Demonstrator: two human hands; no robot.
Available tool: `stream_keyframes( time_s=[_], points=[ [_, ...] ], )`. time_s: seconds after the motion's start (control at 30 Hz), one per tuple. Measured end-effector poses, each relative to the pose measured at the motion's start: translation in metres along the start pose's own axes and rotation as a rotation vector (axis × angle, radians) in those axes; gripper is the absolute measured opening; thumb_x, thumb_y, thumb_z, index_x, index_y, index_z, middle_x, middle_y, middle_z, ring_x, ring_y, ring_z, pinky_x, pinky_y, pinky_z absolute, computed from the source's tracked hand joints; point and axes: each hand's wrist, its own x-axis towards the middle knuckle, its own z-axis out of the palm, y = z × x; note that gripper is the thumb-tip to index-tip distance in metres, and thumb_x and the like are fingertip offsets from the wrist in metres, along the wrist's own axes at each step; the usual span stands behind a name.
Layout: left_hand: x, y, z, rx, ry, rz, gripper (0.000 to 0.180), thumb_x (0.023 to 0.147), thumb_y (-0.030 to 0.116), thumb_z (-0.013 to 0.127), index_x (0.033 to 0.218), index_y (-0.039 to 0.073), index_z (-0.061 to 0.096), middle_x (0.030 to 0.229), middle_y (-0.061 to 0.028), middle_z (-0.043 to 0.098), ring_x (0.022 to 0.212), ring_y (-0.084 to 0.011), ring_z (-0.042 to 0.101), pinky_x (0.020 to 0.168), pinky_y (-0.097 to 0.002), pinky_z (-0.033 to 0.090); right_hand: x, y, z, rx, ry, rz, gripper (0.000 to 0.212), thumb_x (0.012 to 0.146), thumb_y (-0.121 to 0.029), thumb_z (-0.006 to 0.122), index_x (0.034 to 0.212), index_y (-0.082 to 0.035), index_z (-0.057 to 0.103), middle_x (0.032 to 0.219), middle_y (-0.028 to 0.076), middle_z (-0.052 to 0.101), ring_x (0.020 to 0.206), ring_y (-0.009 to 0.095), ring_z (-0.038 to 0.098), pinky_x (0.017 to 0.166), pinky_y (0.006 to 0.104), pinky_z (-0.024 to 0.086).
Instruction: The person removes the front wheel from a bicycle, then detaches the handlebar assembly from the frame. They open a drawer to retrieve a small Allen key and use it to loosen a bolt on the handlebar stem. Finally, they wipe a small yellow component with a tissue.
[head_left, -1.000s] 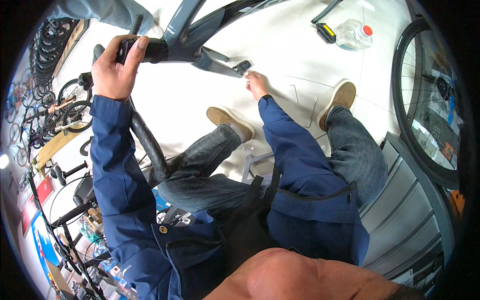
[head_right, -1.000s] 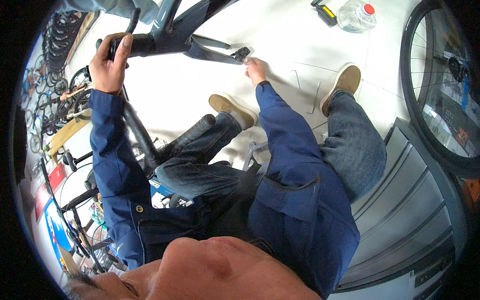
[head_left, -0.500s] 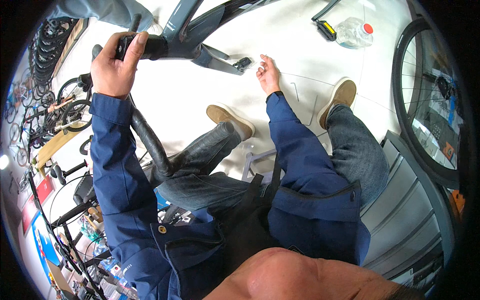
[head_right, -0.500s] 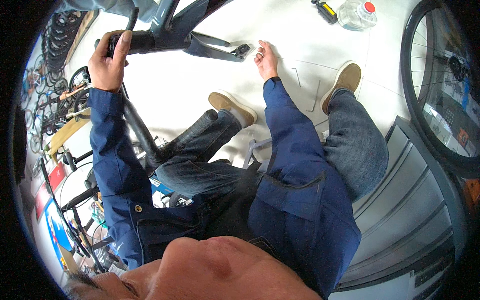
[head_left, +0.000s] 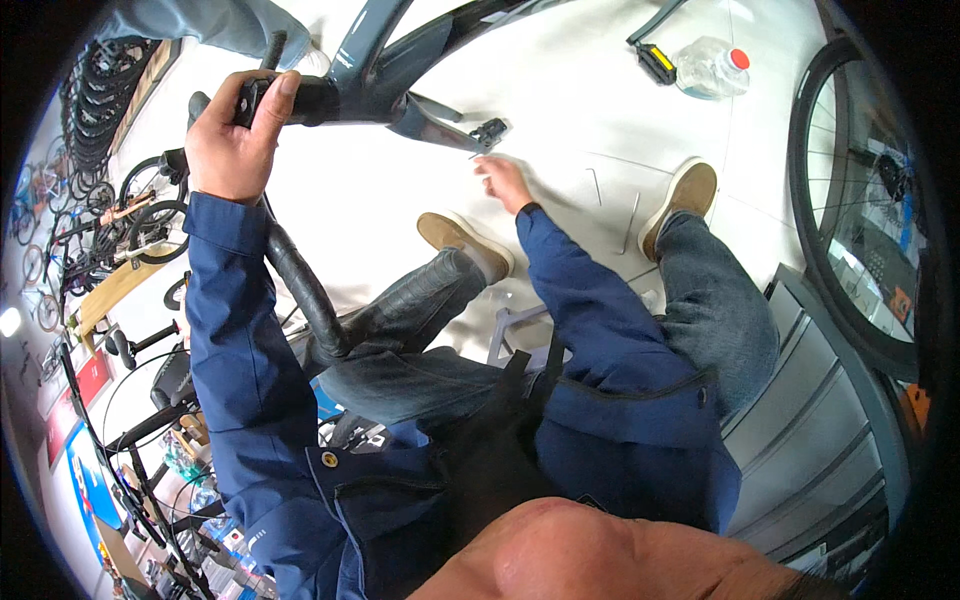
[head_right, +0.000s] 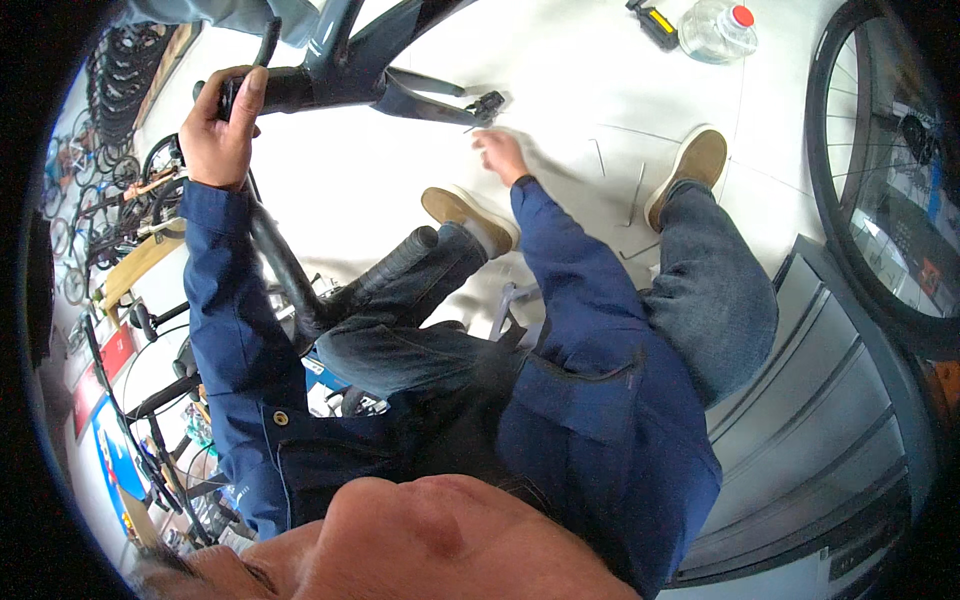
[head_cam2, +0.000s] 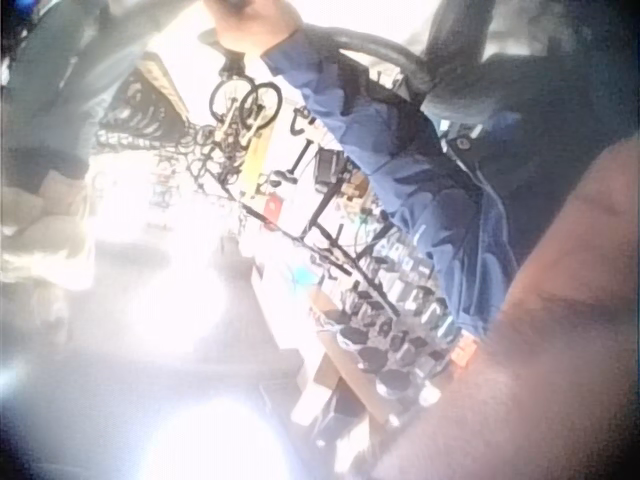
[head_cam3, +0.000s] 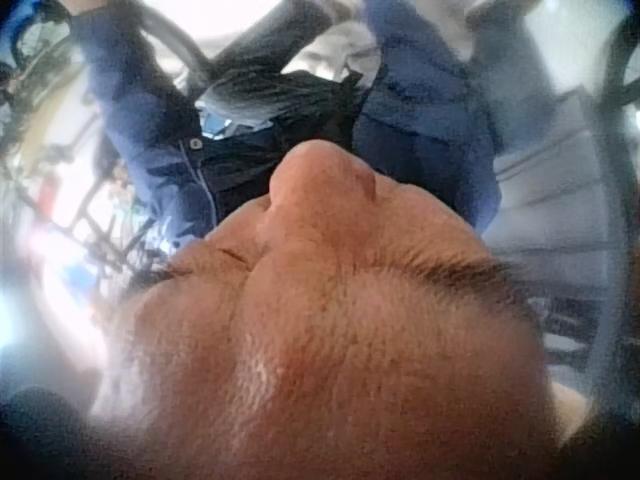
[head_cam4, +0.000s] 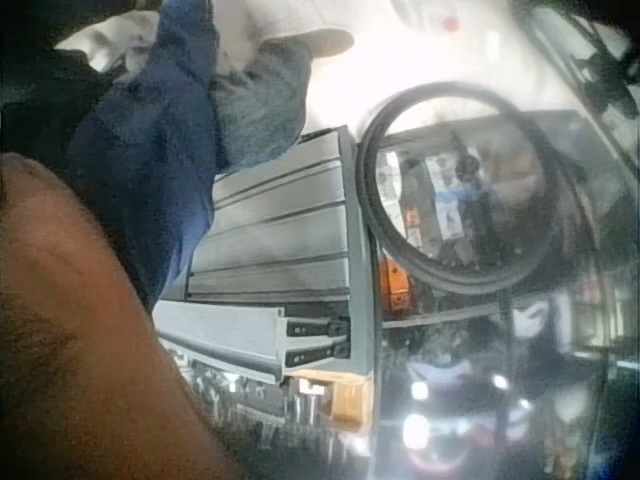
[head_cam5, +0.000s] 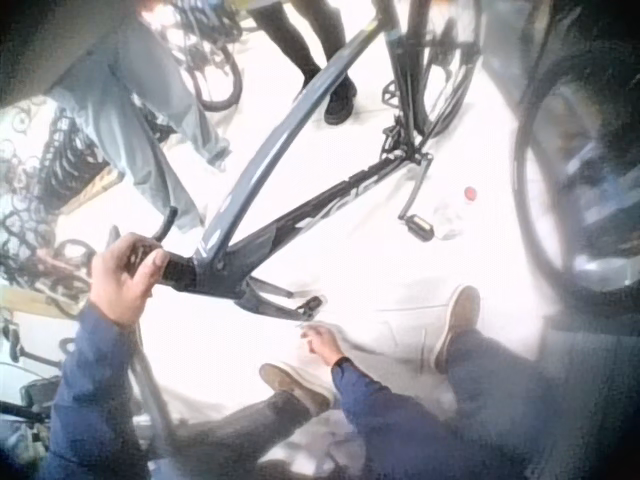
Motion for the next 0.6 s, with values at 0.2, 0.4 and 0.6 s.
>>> stream_keyframes(
  time_s=[0.2, 0.4, 0.6],
  points=[
    [0.002, 0.001, 0.000, -0.020, -0.018, -0.031, 0.044, 0.096, 0.041, 0.077, 0.110, -0.001, 0.073, 0.079, -0.0030, 0.069, 0.071, -0.0070, 0.061, 0.065, -0.0214, 0.048, -0.002, -0.022, -0.016, 0.213, -0.151, 0.100, 0.027, 0.096, -0.034, 0.077, 0.105, -0.011, 0.067, 0.091, -0.003, 0.062, 0.068, 0.003, 0.054, 0.057, 0.0221, 0.050],
    [0.001, 0.002, -0.001, 0.023, -0.024, -0.039, 0.044, 0.096, 0.042, 0.077, 0.108, 0.000, 0.073, 0.077, -0.0032, 0.070, 0.071, -0.0080, 0.062, 0.066, -0.0227, 0.050, 0.005, -0.021, -0.005, 0.105, -0.071, 0.081, 0.021, 0.093, -0.026, 0.078, 0.101, -0.008, 0.069, 0.082, -0.003, 0.064, 0.068, 0.005, 0.059, 0.058, 0.0230, 0.054],
    [-0.002, 0.002, 0.001, -0.011, -0.010, -0.014, 0.040, 0.096, 0.038, 0.078, 0.108, 0.000, 0.073, 0.077, -0.0034, 0.070, 0.071, -0.0077, 0.063, 0.066, -0.0229, 0.050, 0.031, 0.007, -0.005, -0.247, 0.120, 0.043, 0.020, 0.096, -0.020, 0.068, 0.087, -0.002, 0.072, 0.071, 0.004, 0.068, 0.058, 0.012, 0.065, 0.052, 0.0275, 0.055]
  ],
)
